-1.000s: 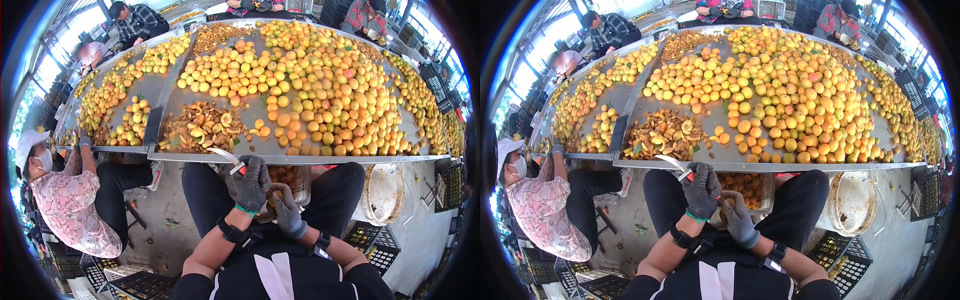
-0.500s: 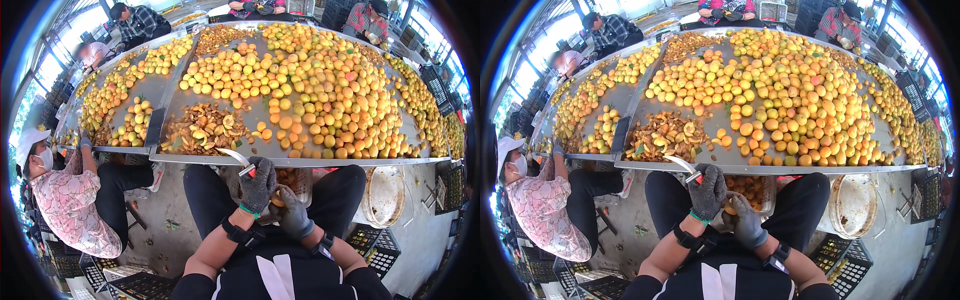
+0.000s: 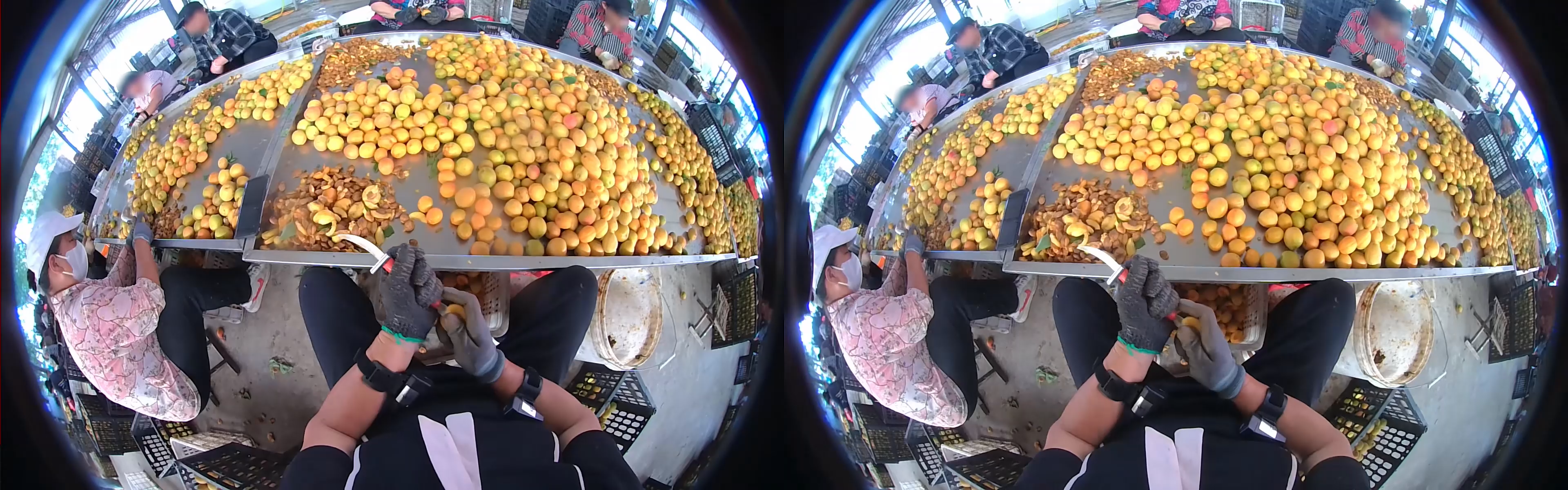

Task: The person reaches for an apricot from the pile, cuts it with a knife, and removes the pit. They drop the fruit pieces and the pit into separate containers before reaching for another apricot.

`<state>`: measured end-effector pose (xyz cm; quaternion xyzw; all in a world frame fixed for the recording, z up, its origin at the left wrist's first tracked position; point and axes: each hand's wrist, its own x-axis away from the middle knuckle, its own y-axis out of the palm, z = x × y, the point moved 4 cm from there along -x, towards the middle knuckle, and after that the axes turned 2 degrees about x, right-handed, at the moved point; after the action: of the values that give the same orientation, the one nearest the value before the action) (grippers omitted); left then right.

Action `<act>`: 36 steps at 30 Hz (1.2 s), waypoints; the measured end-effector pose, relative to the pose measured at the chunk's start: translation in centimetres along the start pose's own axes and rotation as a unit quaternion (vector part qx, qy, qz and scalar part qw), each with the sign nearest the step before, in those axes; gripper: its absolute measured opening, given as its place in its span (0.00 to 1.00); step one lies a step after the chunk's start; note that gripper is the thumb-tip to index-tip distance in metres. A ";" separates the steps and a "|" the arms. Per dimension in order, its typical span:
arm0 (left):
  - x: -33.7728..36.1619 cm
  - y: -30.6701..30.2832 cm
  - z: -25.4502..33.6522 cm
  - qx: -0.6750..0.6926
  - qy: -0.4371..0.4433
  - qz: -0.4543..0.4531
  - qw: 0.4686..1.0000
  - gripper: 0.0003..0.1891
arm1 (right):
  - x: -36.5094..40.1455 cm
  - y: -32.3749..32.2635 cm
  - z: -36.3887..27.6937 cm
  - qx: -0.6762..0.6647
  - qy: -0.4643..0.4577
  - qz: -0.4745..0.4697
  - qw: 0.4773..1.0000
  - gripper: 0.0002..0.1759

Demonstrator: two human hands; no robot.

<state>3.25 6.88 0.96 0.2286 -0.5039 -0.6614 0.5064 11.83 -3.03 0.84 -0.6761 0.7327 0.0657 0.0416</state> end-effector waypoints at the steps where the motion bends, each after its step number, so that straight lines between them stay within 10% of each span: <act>1: -0.5 -0.9 -0.2 0.028 -0.014 0.006 1.000 0.07 | 0.1 -0.1 0.1 -0.004 0.010 -0.021 1.000 0.17; 6: -0.8 -1.9 -0.6 0.040 -0.036 0.024 0.998 0.07 | -0.1 -0.2 0.1 0.176 -0.150 -0.028 0.973 0.15; 10: -1.0 -2.7 -0.6 0.089 -0.059 0.020 0.994 0.07 | 0.1 -0.5 0.9 -0.067 0.062 -0.053 0.994 0.15; 15: -0.4 -1.2 0.3 0.002 -0.039 0.019 0.999 0.07 | 0.3 0.1 -0.4 -0.372 0.247 -0.039 0.894 0.17; 27: 0.8 1.1 0.2 -0.035 -0.007 -0.010 0.999 0.06 | 0.6 -0.6 0.8 0.003 -0.038 -0.020 0.999 0.14; 36: -1.0 -2.4 -0.1 0.041 -0.046 0.044 0.997 0.08 | 0.0 0.6 0.4 -0.395 0.213 -0.040 0.893 0.14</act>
<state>2.67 7.71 -1.40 0.1964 -0.5632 -0.6271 0.5010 11.22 -2.88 0.48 -0.6637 0.6097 0.2023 -0.3832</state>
